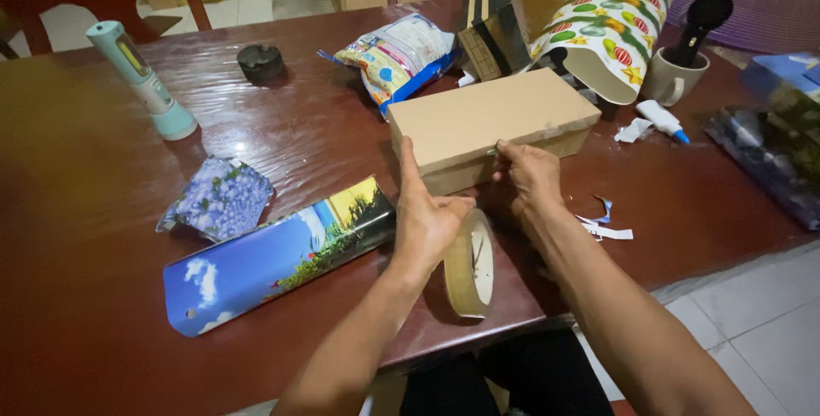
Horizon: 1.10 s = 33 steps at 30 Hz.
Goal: The person sits at a dining table and applies clear packing tape to a cardboard box, pulling tape from the roll, pressing it along the box edges and seams, and cutting pieces with scissors. They repeatedly tear off small tape strips and smooth them onto the box while wrapping paper and other boxes sit nearby.
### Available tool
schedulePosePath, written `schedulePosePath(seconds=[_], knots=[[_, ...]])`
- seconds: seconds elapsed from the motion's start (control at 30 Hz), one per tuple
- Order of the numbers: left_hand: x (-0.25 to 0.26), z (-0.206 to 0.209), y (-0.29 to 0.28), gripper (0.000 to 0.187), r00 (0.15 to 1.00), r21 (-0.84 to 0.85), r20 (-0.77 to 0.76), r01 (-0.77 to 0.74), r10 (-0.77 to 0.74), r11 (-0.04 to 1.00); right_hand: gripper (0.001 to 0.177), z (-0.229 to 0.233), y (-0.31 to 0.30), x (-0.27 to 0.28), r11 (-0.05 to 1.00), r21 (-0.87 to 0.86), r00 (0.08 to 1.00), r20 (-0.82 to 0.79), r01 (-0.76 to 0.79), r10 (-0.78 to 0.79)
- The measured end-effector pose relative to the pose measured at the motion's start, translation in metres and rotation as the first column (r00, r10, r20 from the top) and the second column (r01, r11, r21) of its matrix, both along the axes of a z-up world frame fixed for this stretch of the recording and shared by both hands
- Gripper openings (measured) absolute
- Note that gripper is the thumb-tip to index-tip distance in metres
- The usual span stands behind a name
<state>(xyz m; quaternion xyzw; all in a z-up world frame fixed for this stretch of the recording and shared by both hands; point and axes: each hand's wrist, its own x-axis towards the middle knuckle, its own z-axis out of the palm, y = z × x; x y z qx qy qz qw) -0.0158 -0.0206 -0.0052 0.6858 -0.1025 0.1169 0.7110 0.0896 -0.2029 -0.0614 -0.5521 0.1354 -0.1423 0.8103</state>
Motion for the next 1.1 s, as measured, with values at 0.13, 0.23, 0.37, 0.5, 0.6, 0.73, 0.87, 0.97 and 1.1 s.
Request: schedulePosePath(seconds=[0.13, 0.23, 0.37, 0.5, 0.6, 0.73, 0.87, 0.97, 1.1], knots=[[0.002, -0.004, 0.002, 0.108, 1.000, 0.003, -0.007, 0.018, -0.018, 1.000, 0.022, -0.003, -0.009, 0.002, 0.997, -0.075, 1.000, 0.011, -0.027, 0.028], [0.000, -0.005, 0.000, 0.108, 1.000, -0.002, 0.027, 0.005, -0.005, 1.000, 0.033, -0.005, -0.012, 0.003, 0.979, -0.204, 1.000, -0.005, -0.004, 0.003], [-0.007, -0.003, -0.005, 0.107, 0.986, 0.012, 0.164, -0.022, 0.020, 1.000, 0.039, -0.005, -0.012, 0.003, 0.960, -0.282, 0.998, -0.063, 0.002, -0.021], [-0.013, -0.004, -0.008, 0.105, 0.990, 0.047, 0.137, 0.003, -0.010, 0.999, 0.043, 0.008, -0.013, -0.001, 0.973, -0.205, 0.991, -0.099, -0.105, 0.086], [-0.012, -0.006, -0.009, 0.103, 0.961, -0.037, 0.272, 0.060, -0.048, 0.998, 0.035, 0.022, -0.014, -0.007, 0.966, -0.205, 0.977, -0.174, -0.157, 0.122], [-0.011, -0.009, -0.012, 0.102, 0.971, -0.006, 0.236, 0.048, -0.046, 0.999, 0.054, 0.032, -0.020, -0.013, 0.965, -0.101, 0.948, -0.238, -0.241, 0.212], [-0.009, -0.009, -0.010, 0.103, 0.991, 0.049, 0.126, 0.034, -0.040, 0.998, 0.066, 0.024, -0.026, -0.016, 0.959, -0.111, 0.935, -0.277, -0.260, 0.222], [-0.009, -0.006, -0.010, 0.102, 0.986, 0.027, 0.161, 0.042, -0.046, 0.999, 0.066, 0.019, -0.031, -0.029, 0.973, 0.102, 0.912, -0.337, -0.209, 0.232], [-0.013, -0.001, -0.011, 0.100, 0.991, -0.007, 0.118, 0.072, -0.071, 0.997, 0.037, 0.017, -0.036, -0.079, 0.964, -0.143, 0.974, -0.080, -0.223, 0.213]])
